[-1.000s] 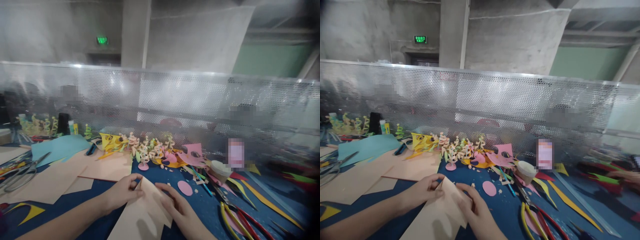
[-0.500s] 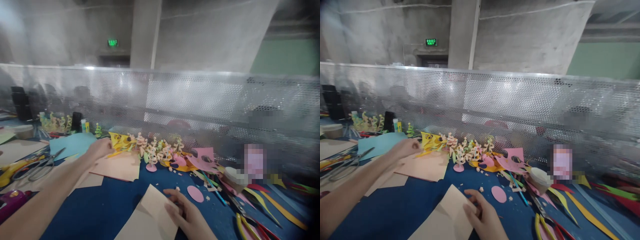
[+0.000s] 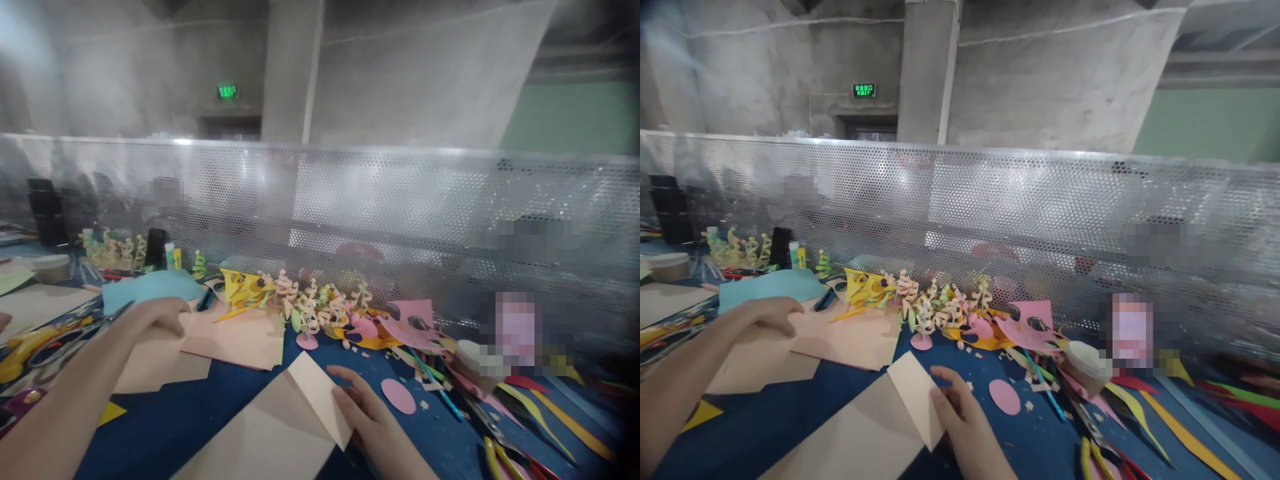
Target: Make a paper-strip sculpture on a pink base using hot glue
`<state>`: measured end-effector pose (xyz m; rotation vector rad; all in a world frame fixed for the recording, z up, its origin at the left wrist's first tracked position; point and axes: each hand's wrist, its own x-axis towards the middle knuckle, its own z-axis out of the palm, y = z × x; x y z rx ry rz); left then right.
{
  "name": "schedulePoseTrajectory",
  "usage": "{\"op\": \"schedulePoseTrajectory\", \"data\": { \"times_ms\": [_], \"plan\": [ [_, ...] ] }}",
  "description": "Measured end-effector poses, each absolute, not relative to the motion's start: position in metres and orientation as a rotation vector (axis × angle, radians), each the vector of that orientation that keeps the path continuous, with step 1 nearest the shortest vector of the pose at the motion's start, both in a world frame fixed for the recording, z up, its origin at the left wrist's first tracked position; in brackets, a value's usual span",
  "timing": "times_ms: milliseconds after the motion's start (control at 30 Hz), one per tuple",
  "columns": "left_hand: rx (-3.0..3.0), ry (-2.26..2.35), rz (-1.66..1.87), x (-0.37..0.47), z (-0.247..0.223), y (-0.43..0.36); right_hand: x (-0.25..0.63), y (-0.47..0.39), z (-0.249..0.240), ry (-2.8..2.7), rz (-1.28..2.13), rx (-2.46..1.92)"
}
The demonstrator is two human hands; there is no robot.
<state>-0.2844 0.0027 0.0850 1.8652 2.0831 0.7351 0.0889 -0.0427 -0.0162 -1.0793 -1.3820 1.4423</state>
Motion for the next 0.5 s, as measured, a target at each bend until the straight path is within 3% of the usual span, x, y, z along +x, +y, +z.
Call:
{"op": "schedulePoseTrajectory", "data": {
  "times_ms": [100, 200, 333, 500],
  "plan": [
    [1.891, 2.057, 0.726, -0.276, 0.102, 0.001, 0.07, -0.035, -0.016, -1.228, 1.534, -0.996],
    [1.771, 1.946, 1.017, -0.259, 0.119, -0.009, 0.047, -0.024, -0.013, -1.192, 1.543, -0.84],
    [1.311, 1.529, 1.378, -0.232, 0.134, -0.024, 0.013, -0.006, -0.014, -1.246, 1.359, -0.734],
    [1.062, 1.204, 1.423, -0.204, 0.135, -0.03, -0.02, 0.014, -0.025, -1.397, 1.197, -0.769]
  ]
}}
